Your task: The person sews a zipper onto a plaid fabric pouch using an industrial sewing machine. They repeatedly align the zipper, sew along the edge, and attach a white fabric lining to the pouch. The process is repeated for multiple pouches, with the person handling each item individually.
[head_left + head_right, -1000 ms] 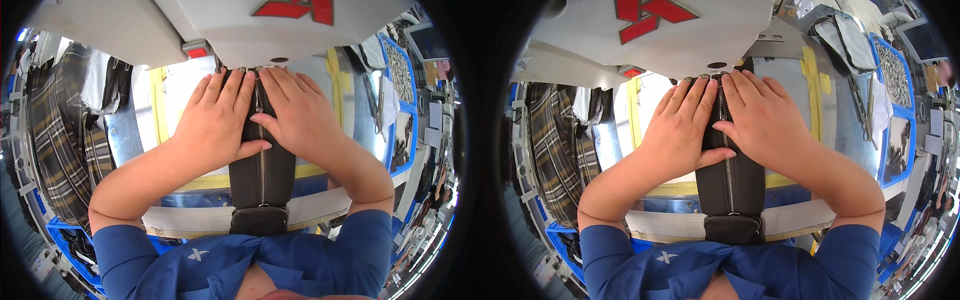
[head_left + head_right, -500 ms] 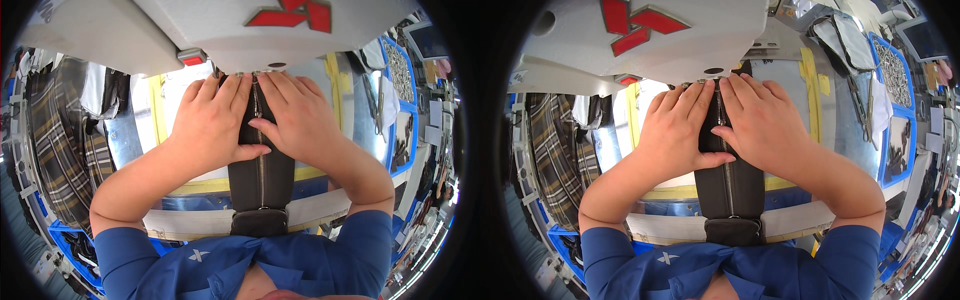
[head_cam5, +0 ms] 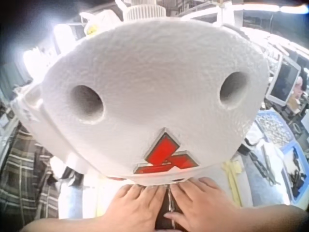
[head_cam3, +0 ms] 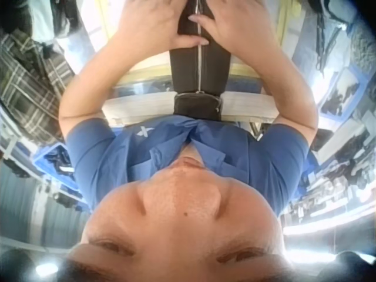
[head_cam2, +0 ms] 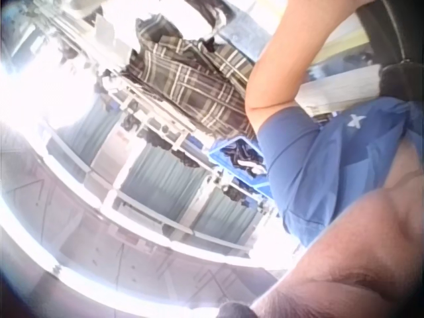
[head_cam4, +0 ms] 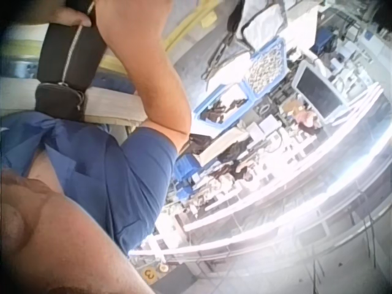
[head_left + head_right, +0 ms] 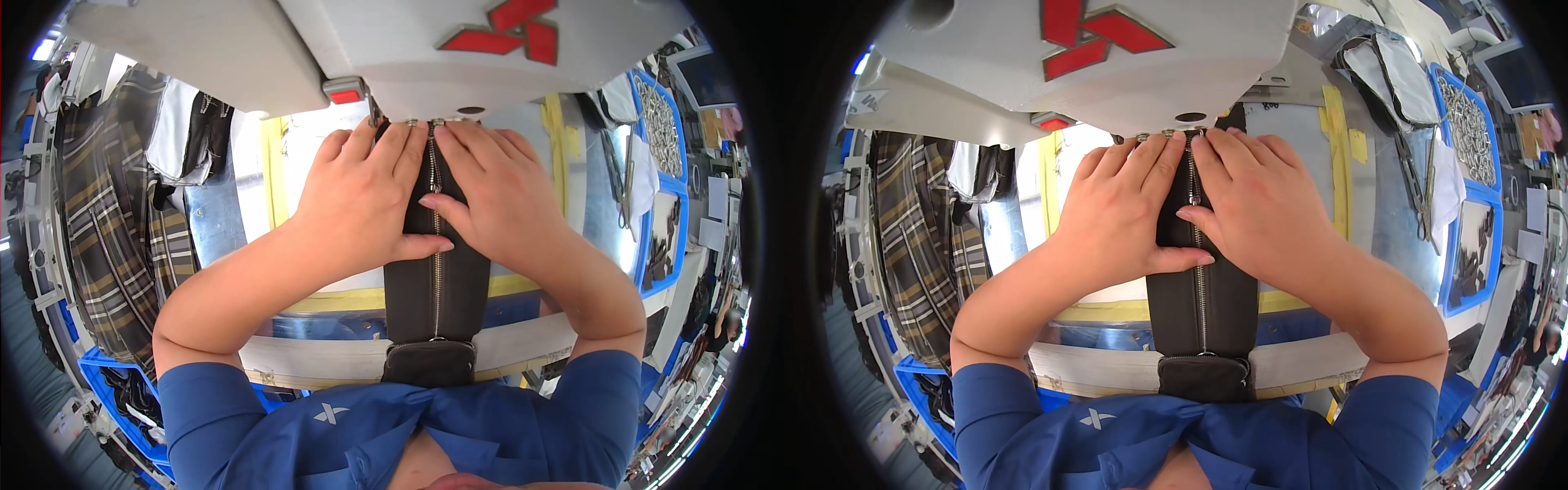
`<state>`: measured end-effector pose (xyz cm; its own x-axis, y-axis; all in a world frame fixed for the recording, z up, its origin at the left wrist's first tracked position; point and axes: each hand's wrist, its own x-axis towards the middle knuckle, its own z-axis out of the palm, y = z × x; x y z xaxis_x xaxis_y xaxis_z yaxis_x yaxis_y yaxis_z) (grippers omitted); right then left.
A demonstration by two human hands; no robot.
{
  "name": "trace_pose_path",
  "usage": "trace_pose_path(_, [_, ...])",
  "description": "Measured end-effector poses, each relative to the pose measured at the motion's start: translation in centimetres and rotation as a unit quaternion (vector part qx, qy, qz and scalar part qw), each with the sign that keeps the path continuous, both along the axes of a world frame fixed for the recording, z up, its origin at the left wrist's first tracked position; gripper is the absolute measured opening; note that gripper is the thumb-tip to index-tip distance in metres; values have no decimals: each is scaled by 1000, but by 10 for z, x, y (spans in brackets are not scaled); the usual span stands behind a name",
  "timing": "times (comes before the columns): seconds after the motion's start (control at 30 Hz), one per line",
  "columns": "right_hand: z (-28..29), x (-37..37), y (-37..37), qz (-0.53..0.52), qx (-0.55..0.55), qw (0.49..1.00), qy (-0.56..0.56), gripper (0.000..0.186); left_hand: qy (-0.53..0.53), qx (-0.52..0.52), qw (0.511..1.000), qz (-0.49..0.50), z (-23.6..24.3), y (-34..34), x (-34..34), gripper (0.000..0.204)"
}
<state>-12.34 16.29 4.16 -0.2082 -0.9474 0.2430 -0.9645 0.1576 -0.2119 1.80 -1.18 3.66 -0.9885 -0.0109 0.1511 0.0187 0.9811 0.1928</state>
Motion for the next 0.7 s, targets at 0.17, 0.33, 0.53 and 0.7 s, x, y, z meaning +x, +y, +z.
trace_pose_path(0.17, [-5, -3, 6, 104, -22, 994, -33, 19, 15, -9, 1000, -11, -4, -1, 2, 117])
trace_pose_path(0.33, [14, 11, 9, 182, 43, 977, -99, 7, 45, -19, 998, -27, -13, -6, 2, 122])
trace_pose_path(0.53, [39, -51, 27, -72, 1, 990, -125, 18, 43, -52, 997, -38, -8, -7, 4, 119])
trace_pose_path(0.7, [18, -167, 69, -396, 2, 911, 110, 28, 58, -36, 996, -50, -8, -9, 1, 109])
